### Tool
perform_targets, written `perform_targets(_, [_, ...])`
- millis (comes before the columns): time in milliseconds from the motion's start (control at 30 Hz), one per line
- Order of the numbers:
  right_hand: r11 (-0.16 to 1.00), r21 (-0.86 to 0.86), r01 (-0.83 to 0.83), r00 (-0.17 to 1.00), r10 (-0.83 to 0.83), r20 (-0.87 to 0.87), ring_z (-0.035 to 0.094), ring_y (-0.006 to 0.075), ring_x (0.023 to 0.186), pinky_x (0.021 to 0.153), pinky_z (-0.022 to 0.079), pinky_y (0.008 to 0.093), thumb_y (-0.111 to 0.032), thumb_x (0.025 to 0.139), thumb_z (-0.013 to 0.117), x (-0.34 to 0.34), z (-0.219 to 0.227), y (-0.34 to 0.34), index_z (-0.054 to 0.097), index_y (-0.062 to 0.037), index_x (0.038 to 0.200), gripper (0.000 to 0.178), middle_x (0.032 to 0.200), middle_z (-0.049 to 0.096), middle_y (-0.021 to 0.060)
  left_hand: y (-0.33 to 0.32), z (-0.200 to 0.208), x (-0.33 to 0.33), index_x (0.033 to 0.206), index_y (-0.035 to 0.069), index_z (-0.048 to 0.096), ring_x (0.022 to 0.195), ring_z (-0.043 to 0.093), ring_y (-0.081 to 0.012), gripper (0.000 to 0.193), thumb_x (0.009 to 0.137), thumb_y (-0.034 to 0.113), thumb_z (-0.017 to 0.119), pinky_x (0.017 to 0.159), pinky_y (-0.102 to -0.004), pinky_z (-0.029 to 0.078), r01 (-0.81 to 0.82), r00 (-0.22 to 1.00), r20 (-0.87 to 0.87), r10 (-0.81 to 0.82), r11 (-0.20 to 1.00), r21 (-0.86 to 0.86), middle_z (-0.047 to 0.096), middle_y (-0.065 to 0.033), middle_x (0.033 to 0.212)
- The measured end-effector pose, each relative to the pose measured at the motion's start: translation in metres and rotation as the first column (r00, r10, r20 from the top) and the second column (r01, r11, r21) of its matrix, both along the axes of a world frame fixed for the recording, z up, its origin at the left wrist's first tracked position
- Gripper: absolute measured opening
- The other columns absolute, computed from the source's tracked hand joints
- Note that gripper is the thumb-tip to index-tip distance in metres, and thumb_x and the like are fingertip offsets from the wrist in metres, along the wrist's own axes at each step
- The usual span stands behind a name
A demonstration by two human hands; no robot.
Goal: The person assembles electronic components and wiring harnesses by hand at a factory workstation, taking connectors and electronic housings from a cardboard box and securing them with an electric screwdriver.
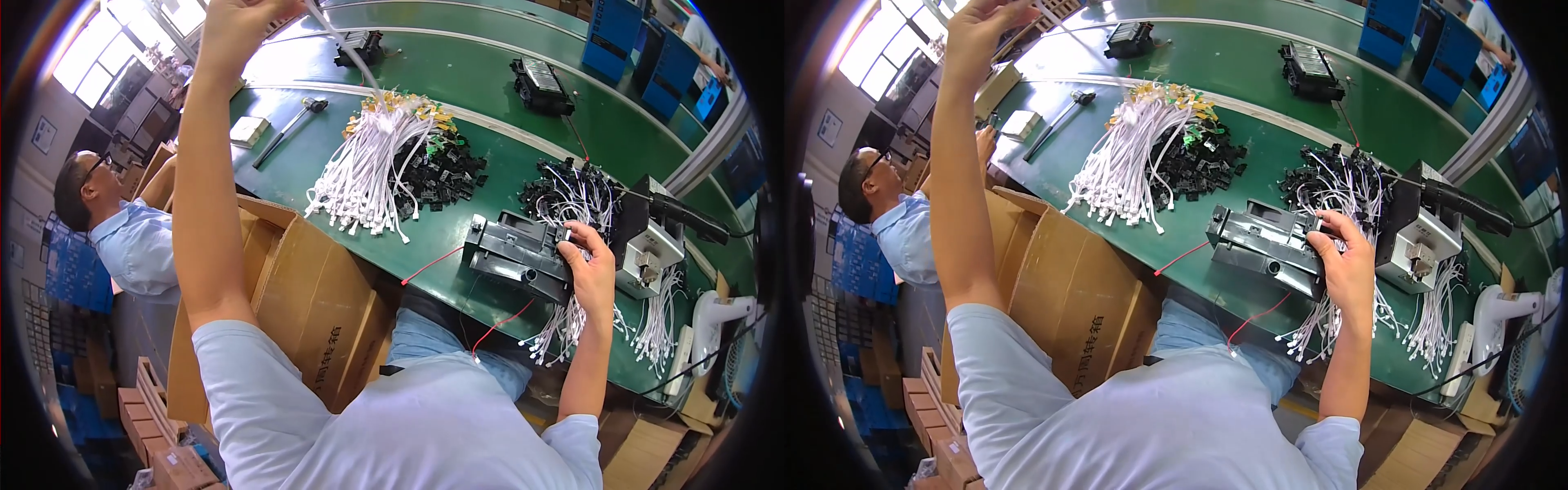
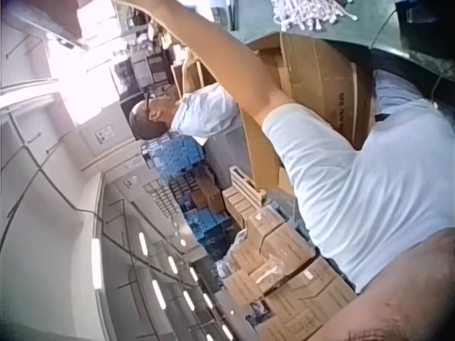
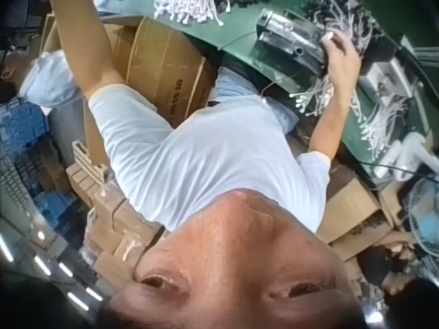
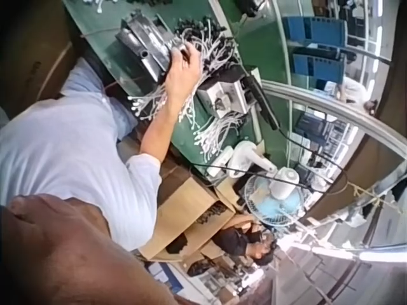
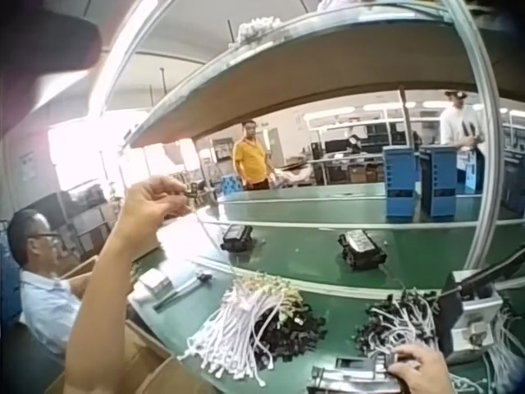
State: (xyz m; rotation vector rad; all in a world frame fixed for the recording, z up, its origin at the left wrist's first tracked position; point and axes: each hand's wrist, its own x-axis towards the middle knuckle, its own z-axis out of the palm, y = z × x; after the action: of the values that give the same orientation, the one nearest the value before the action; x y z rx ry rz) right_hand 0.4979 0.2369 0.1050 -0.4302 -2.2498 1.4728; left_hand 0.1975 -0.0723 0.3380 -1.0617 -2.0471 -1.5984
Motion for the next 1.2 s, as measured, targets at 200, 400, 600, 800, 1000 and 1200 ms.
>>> perform_targets(200, [1.000,0.022,0.008,1.000,-0.008,0.010,0.055,0.0145,0.093,0.087,0.043,0.0280,-0.011,0.083,0.068,0.001,-0.002,-0.001,0.062,-0.0051,0.111,0.029,0.097,0.062,0.0050,0.005,-0.068,-0.050,0.099,0.000,0.066,0.078,0.067,-0.0159,0.016,0.083,0.003,0.062,0.075,-0.0265,0.053,0.035,0.998,0.062,-0.013,0.927,-0.374,0.067,-0.0088,0.084])
perform_targets(400, [0.999,0.052,0.014,1.000,-0.014,0.008,0.055,0.0134,0.092,0.086,0.042,0.0273,-0.011,0.083,0.068,0.000,-0.002,-0.003,0.062,-0.0049,0.111,0.030,0.097,0.061,0.0032,0.010,-0.170,-0.096,0.100,-0.001,0.064,0.083,0.066,-0.0231,0.023,0.077,0.005,0.066,0.073,-0.0331,0.053,-0.010,0.988,0.128,0.088,0.859,-0.512,0.066,-0.0125,0.084])
perform_targets(600, [0.997,0.070,0.015,1.000,-0.016,0.008,0.055,0.0133,0.092,0.086,0.042,0.0273,-0.013,0.083,0.068,0.003,-0.007,0.001,0.062,-0.0045,0.111,0.030,0.097,0.061,0.0028,0.017,-0.171,-0.054,0.094,0.003,0.064,0.093,0.062,-0.0332,0.030,0.072,0.020,0.073,0.081,-0.0416,0.049,-0.223,0.970,-0.241,0.032,0.521,-0.824,0.066,-0.0131,0.090])
perform_targets(800, [0.999,0.040,0.033,0.999,-0.033,0.013,0.054,0.0139,0.093,0.087,0.042,0.0276,-0.013,0.083,0.068,0.005,-0.004,-0.002,0.062,-0.0042,0.110,0.029,0.097,0.061,0.0030,0.000,-0.212,0.010,0.096,0.010,0.066,0.102,0.057,-0.0272,0.040,0.067,0.036,0.076,0.083,-0.0496,0.044,-0.005,0.986,-0.010,-0.165,0.029,-1.000,0.061,-0.0077,0.099])
perform_targets(1000, [0.999,0.034,0.008,1.000,-0.008,0.004,0.055,0.0143,0.094,0.089,0.041,0.0287,-0.013,0.082,0.068,0.004,-0.002,-0.002,0.062,-0.0043,0.109,0.028,0.098,0.062,0.0030,-0.006,-0.239,0.012,0.100,0.017,0.067,0.110,0.050,-0.0234,0.029,0.072,0.024,0.073,0.086,-0.0438,0.041,-0.053,0.945,-0.065,-0.320,0.046,-0.998,0.057,-0.0034,0.108])
perform_targets(1200, [1.000,0.003,0.018,1.000,-0.018,0.000,0.055,0.0151,0.093,0.088,0.042,0.0291,-0.013,0.082,0.069,0.004,0.000,-0.005,0.063,-0.0036,0.108,0.028,0.099,0.063,0.0042,-0.007,-0.244,0.002,0.091,0.013,0.066,0.106,0.053,-0.0204,0.020,0.075,0.025,0.070,0.083,-0.0388,0.041,-0.184,0.871,-0.165,-0.462,0.003,-0.983,0.060,-0.0022,0.101])
